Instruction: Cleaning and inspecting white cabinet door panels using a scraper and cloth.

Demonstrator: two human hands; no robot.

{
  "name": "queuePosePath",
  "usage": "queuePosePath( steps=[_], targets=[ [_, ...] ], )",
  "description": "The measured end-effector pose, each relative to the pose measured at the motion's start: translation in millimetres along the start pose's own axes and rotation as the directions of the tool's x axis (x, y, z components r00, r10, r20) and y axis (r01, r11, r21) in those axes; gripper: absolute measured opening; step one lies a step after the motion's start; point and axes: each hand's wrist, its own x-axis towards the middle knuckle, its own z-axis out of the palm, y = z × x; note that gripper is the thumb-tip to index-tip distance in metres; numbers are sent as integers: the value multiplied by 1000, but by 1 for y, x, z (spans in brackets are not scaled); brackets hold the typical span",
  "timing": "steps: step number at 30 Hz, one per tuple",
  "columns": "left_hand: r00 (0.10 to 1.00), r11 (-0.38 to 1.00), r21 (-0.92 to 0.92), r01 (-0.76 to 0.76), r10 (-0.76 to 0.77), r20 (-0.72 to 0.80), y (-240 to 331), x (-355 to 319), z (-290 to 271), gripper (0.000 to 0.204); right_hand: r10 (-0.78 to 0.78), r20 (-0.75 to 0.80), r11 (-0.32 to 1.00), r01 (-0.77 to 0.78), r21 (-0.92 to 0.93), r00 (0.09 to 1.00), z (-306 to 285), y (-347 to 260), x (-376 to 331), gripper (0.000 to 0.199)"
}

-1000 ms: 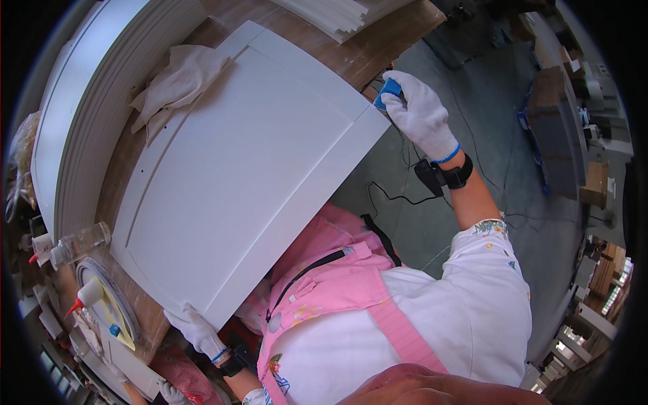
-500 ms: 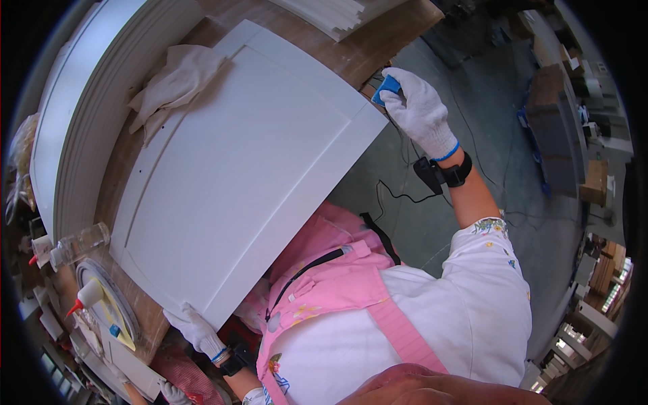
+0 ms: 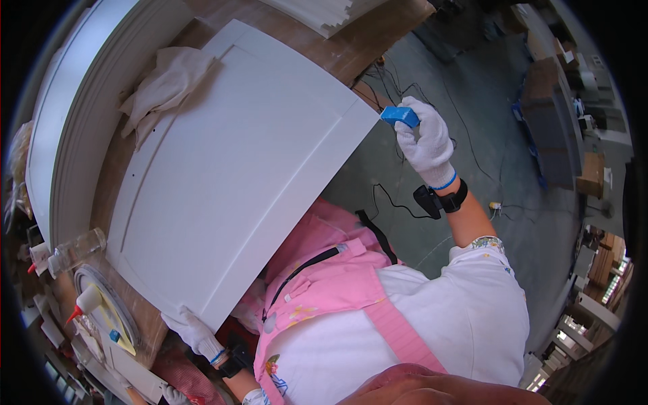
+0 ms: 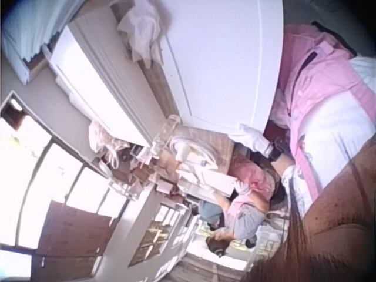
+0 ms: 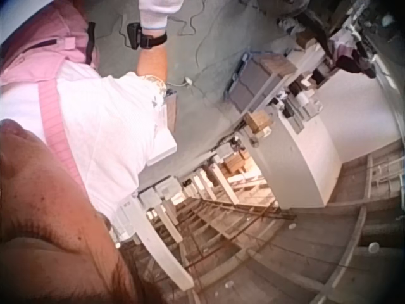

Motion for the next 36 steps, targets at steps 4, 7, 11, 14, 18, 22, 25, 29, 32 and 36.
queuePosePath(
  steps=[4,7,11,14,18,22,25,29,32,36],
  targets=[
    [999,999,31,37,-37,2,4,1,1,72,-50,39,999,50,12,998,3,0,-11,38],
    [1000,999,42,16,-16,-9,-3,4,3,72,-63,69,998,63,6,996,8,1,-17,39],
    [1000,998,64,-3,3,-10,1,1,1,73,-79,11,994,80,-80,997,8,4,-18,41],
    [1000,1000,13,8,-7,-6,-2,2,2,74,-45,-11,998,44,-45,999,8,-1,-20,42],
    [1000,1000,9,2,-2,-10,-2,2,2,74,-100,-6,995,100,0,995,16,-2,-26,42],
    [1000,1000,31,-1,2,-11,-7,4,2,75,-13,-18,999,13,-32,1000,13,1,-27,40],
    [1000,999,32,-3,3,-11,-4,2,2,75,-45,-25,999,46,20,999,15,-3,-27,40],
    [1000,1000,24,13,-13,3,-5,4,2,74,-28,-56,1000,28,2,998,15,2,-25,38],
    [999,1000,-12,-29,29,-22,-13,6,6,74,20,-88,1000,-20,-4,996,14,4,-24,38],
    [999,1000,-17,-26,26,-28,-11,5,5,73,93,-95,996,-92,8,991,16,5,-23,36]
  ],
)
